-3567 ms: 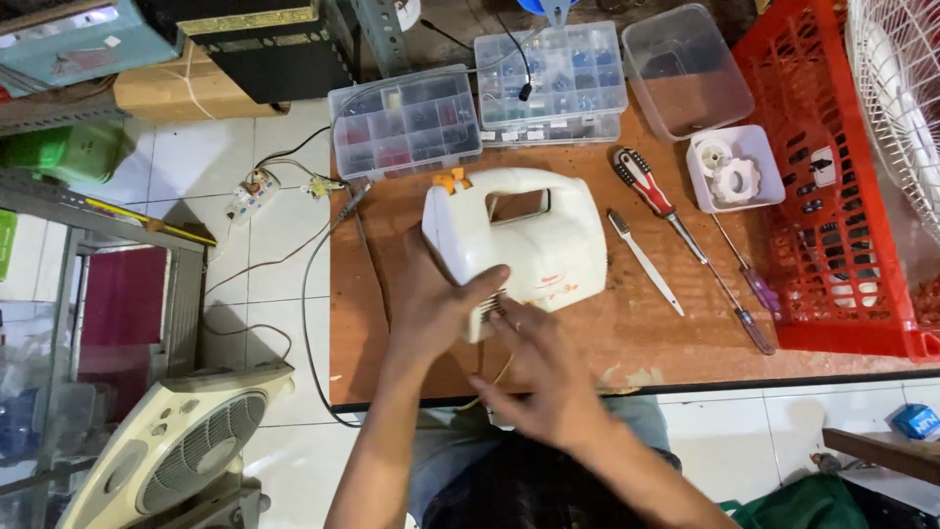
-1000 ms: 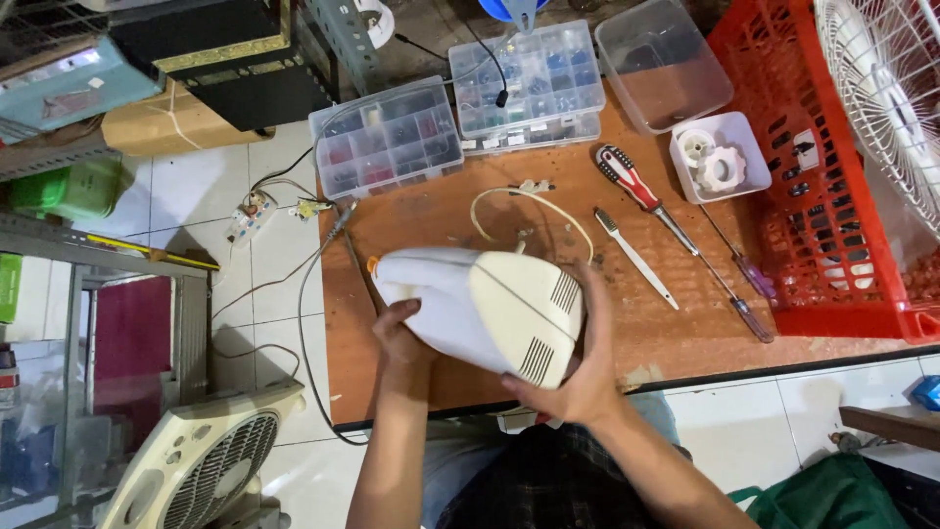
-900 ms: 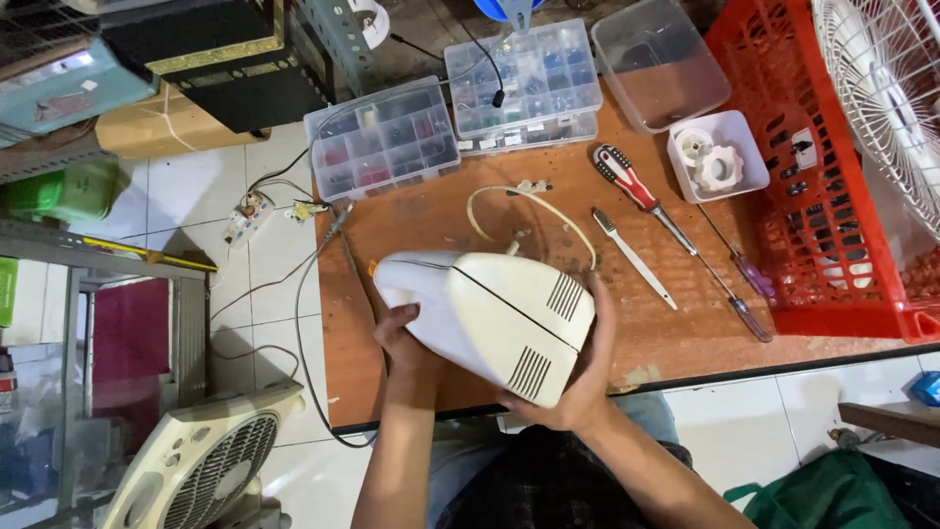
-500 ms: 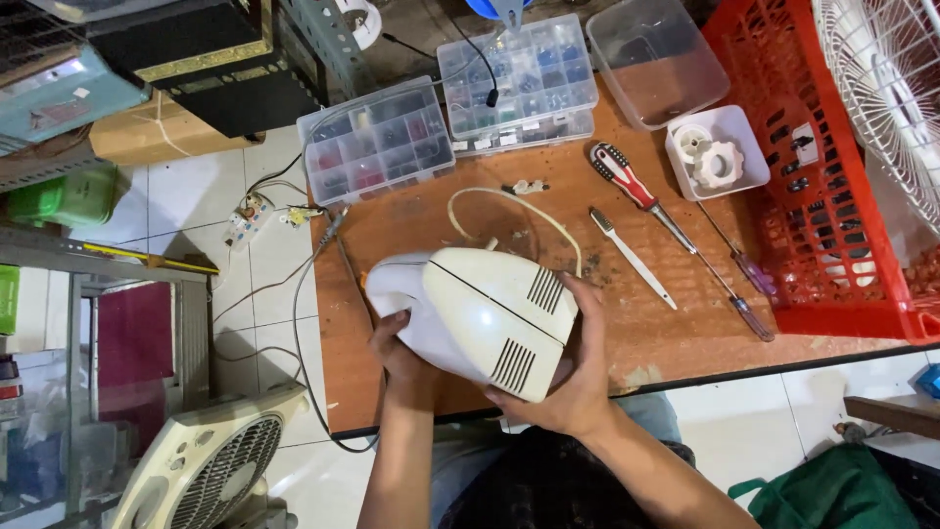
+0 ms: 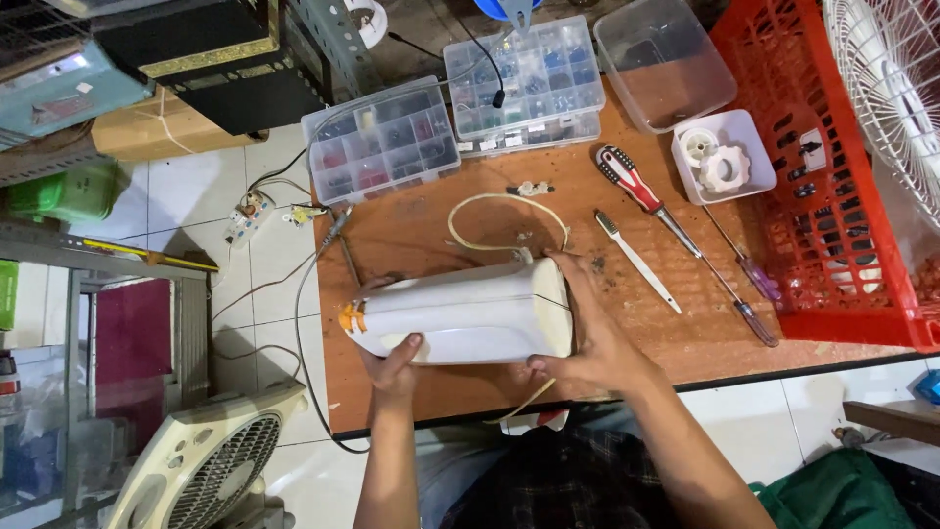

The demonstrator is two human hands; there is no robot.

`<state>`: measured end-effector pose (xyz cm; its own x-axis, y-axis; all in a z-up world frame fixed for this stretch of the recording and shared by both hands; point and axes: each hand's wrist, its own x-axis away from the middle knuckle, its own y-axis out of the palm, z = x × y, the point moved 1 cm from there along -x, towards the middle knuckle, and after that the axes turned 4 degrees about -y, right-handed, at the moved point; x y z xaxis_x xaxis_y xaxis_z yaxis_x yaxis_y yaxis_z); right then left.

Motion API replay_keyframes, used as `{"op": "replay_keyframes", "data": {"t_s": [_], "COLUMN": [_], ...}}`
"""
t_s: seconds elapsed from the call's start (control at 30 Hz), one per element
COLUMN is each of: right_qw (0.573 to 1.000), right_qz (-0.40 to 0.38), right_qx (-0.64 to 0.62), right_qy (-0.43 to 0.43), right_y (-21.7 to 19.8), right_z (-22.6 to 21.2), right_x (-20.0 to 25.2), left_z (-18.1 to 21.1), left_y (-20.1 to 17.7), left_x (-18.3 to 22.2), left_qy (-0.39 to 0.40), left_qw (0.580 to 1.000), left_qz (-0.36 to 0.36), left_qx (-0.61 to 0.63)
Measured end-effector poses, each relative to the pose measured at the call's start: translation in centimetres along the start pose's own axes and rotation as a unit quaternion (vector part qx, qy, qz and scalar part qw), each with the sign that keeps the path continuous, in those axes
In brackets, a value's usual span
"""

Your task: The person is reassembling the plastic shell of a hand mixer, aligning the internal components and snapping the two halves of the housing together.

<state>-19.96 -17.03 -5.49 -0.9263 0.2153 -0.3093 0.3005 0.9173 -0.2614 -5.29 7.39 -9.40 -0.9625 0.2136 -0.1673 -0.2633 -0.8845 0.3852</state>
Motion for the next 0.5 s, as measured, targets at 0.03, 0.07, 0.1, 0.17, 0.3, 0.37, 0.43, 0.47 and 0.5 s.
{"op": "replay_keyframes", "data": {"t_s": [0.03,0.07,0.1,0.17,0.3,0.37,0.43,0.47,0.5], "right_qw": [1.0,0.999,0.997,0.999,0.981,0.975,0.967,0.964,0.96], "right_qz": [-0.002,-0.027,-0.052,-0.016,0.19,0.214,0.238,0.249,0.261], "right_qx": [-0.001,-0.021,-0.041,-0.028,0.01,0.009,0.007,0.018,0.031], "right_qy": [0.001,0.023,0.045,0.028,-0.032,-0.06,-0.086,-0.089,-0.094], "right_y": [-0.4,-0.7,-1.0,0.2,2.9,3.0,3.2,3.2,3.1], "right_z": [0.0,0.1,0.1,1.4,4.3,4.5,3.5,2.4,1.4], "right_x": [0.0,0.0,0.0,0.1,0.2,-0.2,-0.7,-0.9,-1.4], "left_z": [0.4,0.9,1.4,1.9,2.6,2.5,2.5,2.5,2.4], "left_y": [0.3,0.6,0.8,2.2,4.1,4.2,4.1,4.0,4.1], "left_x": [-0.3,-0.5,-0.8,-0.3,0.4,0.4,0.4,0.5,0.4], "left_qy": [-0.001,0.04,0.081,0.101,0.11,0.117,0.12,0.121,0.126], "left_qw": [1.0,0.998,0.992,0.986,0.976,0.973,0.97,0.968,0.966], "left_qz": [0.002,-0.034,-0.069,-0.074,-0.07,-0.067,-0.065,-0.072,-0.079], "left_qx": [0.0,-0.034,-0.068,-0.114,-0.176,-0.189,-0.202,-0.207,-0.21]}}
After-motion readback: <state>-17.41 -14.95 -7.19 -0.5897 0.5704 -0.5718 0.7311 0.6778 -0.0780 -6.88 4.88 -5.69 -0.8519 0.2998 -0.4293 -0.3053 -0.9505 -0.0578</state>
